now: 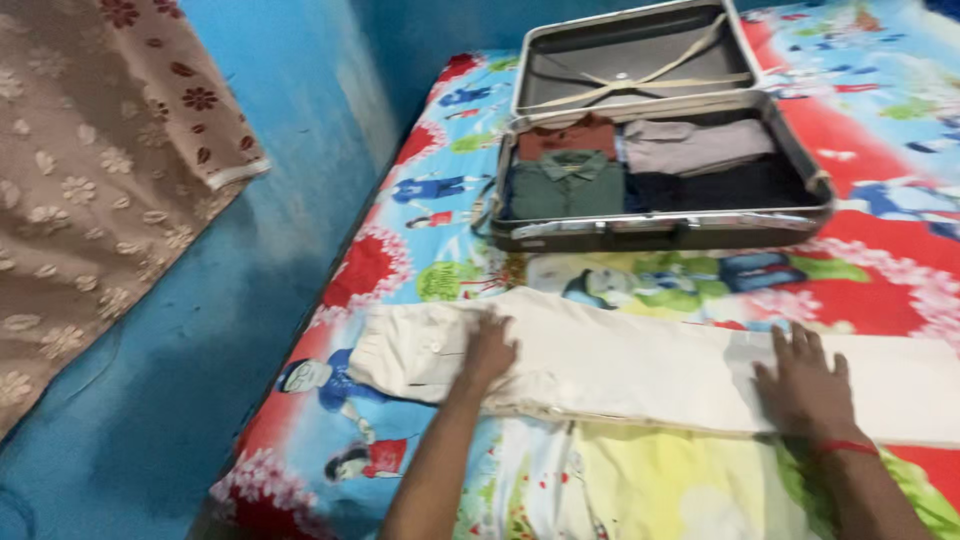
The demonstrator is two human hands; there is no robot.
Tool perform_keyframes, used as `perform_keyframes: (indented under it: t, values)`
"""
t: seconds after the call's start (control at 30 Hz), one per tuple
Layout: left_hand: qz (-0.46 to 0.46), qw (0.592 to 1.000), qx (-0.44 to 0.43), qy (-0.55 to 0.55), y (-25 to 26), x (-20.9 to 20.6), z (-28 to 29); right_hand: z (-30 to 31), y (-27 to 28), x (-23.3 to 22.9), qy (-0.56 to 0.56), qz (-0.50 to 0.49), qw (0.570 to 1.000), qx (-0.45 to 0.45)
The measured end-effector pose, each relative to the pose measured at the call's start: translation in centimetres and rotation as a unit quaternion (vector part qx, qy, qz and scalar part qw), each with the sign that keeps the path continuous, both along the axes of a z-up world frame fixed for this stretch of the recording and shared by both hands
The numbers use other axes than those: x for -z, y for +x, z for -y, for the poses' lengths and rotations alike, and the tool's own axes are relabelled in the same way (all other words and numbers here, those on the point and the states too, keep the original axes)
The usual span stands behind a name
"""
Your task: The person folds a pair of pants on a bed, places them into an open suitcase already containing other clothes, secures the internal straps, and then closes and latches the suitcase.
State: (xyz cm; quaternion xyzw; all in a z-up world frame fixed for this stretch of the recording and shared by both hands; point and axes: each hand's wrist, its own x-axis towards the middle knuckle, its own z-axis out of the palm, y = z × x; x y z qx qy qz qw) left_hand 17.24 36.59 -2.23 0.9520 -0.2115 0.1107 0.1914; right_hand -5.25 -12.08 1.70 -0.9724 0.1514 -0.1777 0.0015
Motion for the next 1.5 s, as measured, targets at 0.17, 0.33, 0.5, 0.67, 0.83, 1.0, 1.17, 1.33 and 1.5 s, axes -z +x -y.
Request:
perform_keyframes:
  t: [0.17, 0.33, 0.5, 0.67, 0.83, 1.0, 1.17, 1.33, 1.5]
  values:
    - [-0.097, 0.972, 0.208, -0.049, -10.2, -1.0, 14.9, 7.0, -6.3, -1.4, 0.039, 0.009, 0.98, 0.197]
    - [-0.114, 0.927, 0.352, -0.061, -17.8, -3.3, 21.8, 14.0, -11.0, -0.8, 0.085, 0.027, 0.959, 0.269]
    - [-0.082, 0.934, 0.344, 0.047, -20.5, -3.2, 23.3, 16.2, -12.2, 0.2, 0.146, -0.015, 0.948, 0.281]
    - [-0.047, 0.938, 0.337, 0.062, -21.7, -3.0, 22.8, 17.9, -11.6, -0.9, 0.286, 0.049, 0.925, 0.247]
    - [-0.074, 0.936, 0.341, 0.052, -20.3, -1.2, 23.7, 15.7, -6.4, -3.9, 0.456, 0.238, 0.843, 0.158]
    - [-0.465, 0.726, 0.32, -0.392, -13.4, 0.0, 24.0, 2.0, 2.4, -10.4, 0.324, 0.326, 0.888, -0.006]
    - [-0.603, 0.313, 0.323, -0.659, -6.4, -3.7, 19.0, -17.4, 4.8, -14.1, 0.637, 0.054, 0.755, -0.143]
    - [-0.538, 0.359, 0.103, -0.756, -4.6, -5.4, 12.6, -23.2, 1.2, -12.3, 0.196, 0.104, 0.888, -0.403]
    - [-0.532, 0.353, 0.123, -0.759, -5.2, -5.8, 7.5, -19.4, -0.7, -7.1, 0.108, -0.061, 0.967, -0.224]
